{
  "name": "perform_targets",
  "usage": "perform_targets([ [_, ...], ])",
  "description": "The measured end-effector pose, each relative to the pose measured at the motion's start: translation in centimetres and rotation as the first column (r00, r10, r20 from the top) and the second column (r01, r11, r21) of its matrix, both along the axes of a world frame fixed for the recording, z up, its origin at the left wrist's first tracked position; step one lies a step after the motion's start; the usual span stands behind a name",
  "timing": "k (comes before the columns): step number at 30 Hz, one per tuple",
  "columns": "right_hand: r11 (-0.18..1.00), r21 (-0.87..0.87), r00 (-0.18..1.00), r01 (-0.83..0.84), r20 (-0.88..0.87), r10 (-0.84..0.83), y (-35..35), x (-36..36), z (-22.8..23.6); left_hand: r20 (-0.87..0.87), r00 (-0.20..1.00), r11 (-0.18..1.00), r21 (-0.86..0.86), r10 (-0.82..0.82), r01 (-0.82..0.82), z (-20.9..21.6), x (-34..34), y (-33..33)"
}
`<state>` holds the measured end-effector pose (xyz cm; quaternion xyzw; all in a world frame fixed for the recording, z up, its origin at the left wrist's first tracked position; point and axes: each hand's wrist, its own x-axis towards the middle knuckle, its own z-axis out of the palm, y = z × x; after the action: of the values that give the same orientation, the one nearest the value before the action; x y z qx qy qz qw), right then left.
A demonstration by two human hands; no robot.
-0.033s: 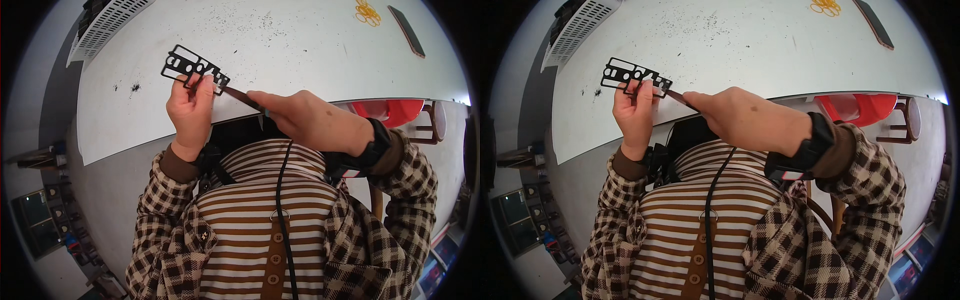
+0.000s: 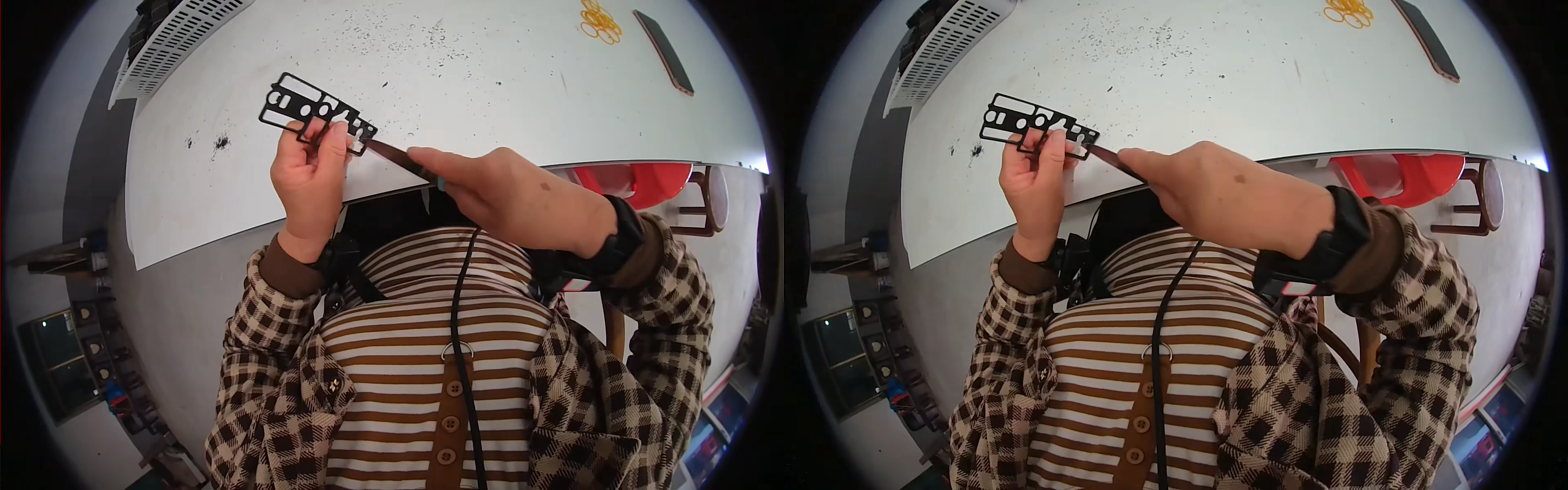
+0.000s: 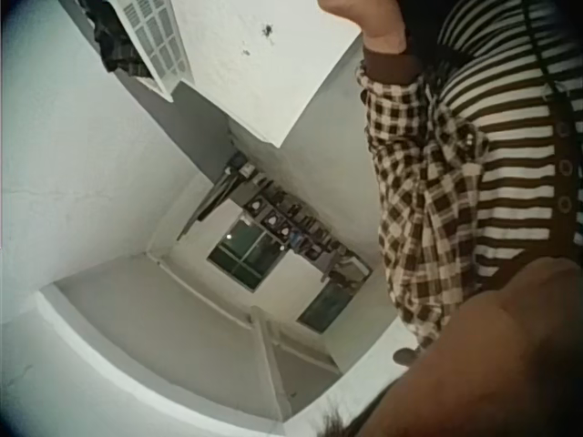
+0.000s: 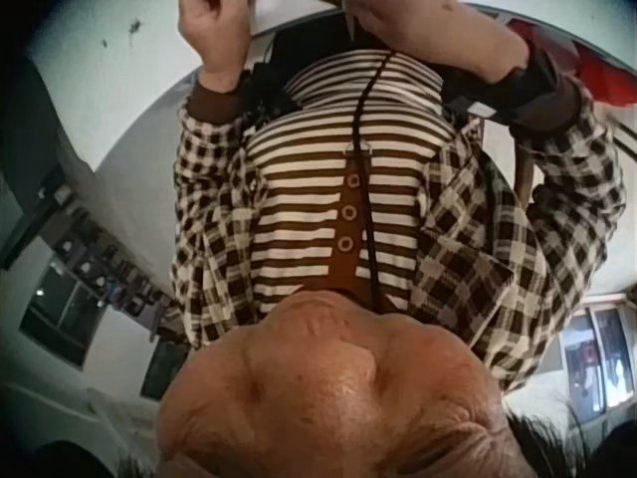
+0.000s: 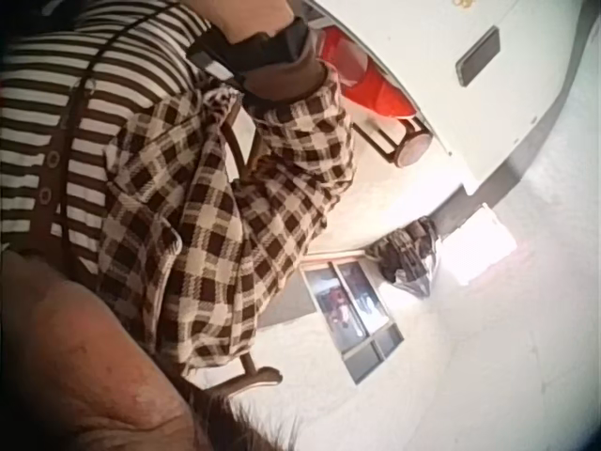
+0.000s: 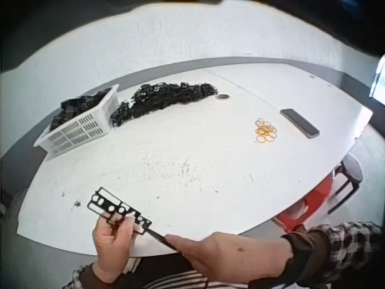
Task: Scrape off excess material and trim molded plastic frames using a utility knife.
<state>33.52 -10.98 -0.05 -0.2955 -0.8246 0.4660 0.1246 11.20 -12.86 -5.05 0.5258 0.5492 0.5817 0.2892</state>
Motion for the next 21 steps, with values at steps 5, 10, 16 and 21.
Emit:
perform_targets([
  [5,0.962,-0.031,0.945,0.271,-0.181,-0.272,-1.7,1.2,1.9,0.295,0.95,0.991,-0.049,-0.101,0.121,2.4,-0.3,-0.4],
  [10,0.867,-0.384,0.899,0.317,-0.168,-0.404,-1.3,0.0,2.5,0.342,0.921,0.977,-0.035,-0.188,0.212,5.1,0.3,-1.4],
  [16,0.835,-0.489,0.876,0.253,-0.251,-0.412,-1.9,-3.7,1.7,0.351,0.891,0.94,-0.074,-0.289,0.334,6.1,-0.3,-2.3],
  [21,0.848,-0.168,0.774,0.503,-0.349,-0.529,-2.6,-6.2,-0.5,0.392,0.89,0.963,-0.036,-0.232,0.267,5.4,-1.0,-2.4],
])
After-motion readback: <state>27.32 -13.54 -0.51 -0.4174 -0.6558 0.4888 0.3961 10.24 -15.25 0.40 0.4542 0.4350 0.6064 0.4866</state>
